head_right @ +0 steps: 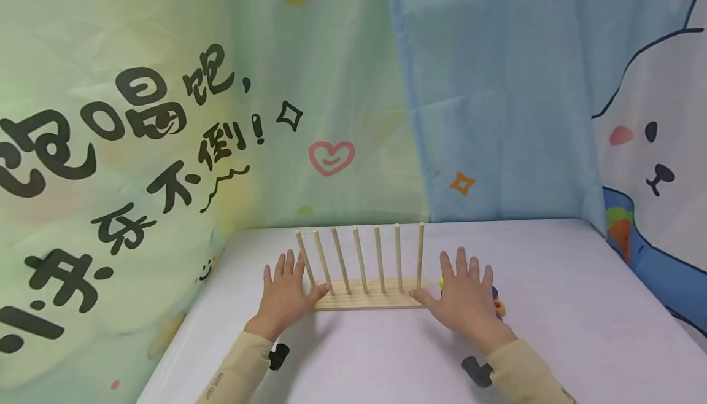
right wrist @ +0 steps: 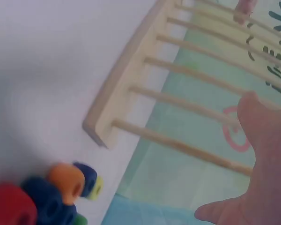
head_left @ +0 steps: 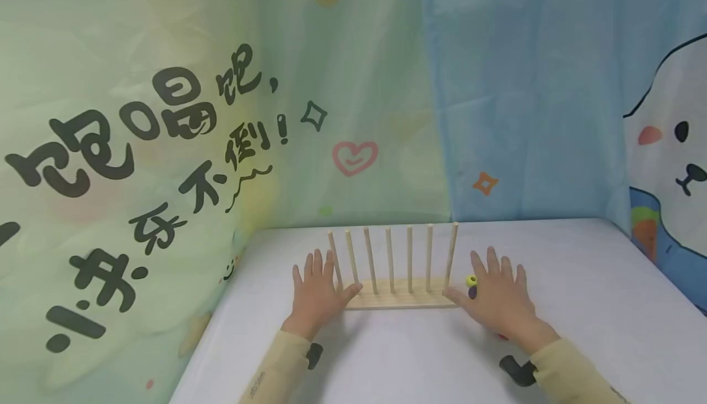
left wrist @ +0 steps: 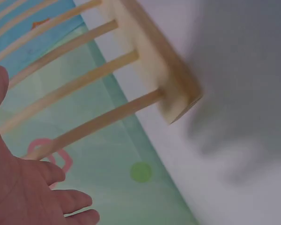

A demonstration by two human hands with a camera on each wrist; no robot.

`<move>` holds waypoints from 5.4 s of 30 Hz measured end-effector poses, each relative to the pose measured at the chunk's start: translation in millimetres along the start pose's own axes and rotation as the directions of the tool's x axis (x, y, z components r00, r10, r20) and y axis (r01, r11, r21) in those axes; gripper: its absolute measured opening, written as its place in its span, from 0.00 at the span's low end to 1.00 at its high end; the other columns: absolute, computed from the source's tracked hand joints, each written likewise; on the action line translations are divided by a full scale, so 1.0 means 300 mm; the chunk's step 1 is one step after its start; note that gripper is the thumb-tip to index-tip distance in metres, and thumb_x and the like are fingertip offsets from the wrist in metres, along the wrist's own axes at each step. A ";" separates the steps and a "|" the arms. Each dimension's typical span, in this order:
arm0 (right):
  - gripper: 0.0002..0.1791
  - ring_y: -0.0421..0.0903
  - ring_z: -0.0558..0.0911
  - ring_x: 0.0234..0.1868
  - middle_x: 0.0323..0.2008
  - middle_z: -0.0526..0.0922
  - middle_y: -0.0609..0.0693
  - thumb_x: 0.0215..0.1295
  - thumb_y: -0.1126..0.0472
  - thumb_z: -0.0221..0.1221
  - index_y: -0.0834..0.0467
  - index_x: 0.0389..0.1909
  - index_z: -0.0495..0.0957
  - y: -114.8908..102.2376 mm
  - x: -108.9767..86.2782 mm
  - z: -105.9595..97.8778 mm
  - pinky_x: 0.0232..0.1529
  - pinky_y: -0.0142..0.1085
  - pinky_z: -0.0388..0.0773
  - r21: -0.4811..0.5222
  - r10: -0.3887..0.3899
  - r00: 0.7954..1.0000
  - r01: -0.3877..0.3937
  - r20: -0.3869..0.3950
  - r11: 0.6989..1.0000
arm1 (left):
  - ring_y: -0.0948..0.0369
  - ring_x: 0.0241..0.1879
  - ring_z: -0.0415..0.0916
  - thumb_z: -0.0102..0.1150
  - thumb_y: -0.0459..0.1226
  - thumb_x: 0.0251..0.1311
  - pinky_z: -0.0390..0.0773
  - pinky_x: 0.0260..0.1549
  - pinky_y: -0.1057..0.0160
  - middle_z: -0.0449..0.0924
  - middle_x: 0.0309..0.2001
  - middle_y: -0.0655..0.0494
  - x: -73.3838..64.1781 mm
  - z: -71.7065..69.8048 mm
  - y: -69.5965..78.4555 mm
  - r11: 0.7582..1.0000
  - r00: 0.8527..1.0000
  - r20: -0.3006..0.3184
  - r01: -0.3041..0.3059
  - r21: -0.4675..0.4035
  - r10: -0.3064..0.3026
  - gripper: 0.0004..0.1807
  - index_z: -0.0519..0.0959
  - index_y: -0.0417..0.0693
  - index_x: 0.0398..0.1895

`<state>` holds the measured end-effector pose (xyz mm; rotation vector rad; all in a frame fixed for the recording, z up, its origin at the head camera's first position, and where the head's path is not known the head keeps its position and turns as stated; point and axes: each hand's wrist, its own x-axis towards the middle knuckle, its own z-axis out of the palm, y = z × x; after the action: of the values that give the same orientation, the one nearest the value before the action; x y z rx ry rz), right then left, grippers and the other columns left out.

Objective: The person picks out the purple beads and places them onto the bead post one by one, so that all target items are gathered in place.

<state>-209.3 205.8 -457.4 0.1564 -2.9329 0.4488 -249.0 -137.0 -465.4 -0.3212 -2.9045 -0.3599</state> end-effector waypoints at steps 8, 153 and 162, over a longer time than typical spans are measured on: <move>0.60 0.77 0.56 0.66 0.69 0.54 0.76 0.55 0.20 0.48 0.67 0.71 0.58 -0.054 -0.061 0.059 0.61 0.75 0.47 0.020 0.013 1.000 -0.013 0.005 1.000 | 0.37 0.71 0.52 0.50 0.68 0.58 0.50 0.65 0.29 0.55 0.72 0.32 -0.041 0.058 -0.007 0.999 0.997 0.082 0.011 -0.031 -0.008 0.53 0.57 0.37 0.73; 0.18 0.35 0.68 0.16 0.34 0.84 0.50 0.60 0.58 0.67 0.55 0.51 0.81 -0.113 -0.074 0.177 0.14 0.29 0.64 0.594 0.216 0.953 -0.049 -0.213 0.803 | 0.43 0.69 0.60 0.53 0.34 0.63 0.51 0.67 0.36 0.71 0.66 0.47 -0.049 0.261 -0.116 0.874 0.999 -0.019 0.033 -0.485 -0.048 0.19 0.78 0.45 0.58; 0.18 0.37 0.68 0.16 0.24 0.78 0.48 0.61 0.57 0.67 0.54 0.52 0.81 -0.186 -0.041 0.150 0.13 0.30 0.65 0.612 0.171 0.959 0.004 -0.226 0.791 | 0.43 0.70 0.59 0.53 0.34 0.64 0.49 0.68 0.37 0.70 0.67 0.47 -0.057 0.264 -0.113 0.872 0.999 -0.017 0.025 -0.488 -0.037 0.20 0.77 0.44 0.59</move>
<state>-196.8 140.0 -485.9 0.0338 -2.4272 1.3122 -254.0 -151.6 -551.9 -0.3370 -2.7530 -1.1020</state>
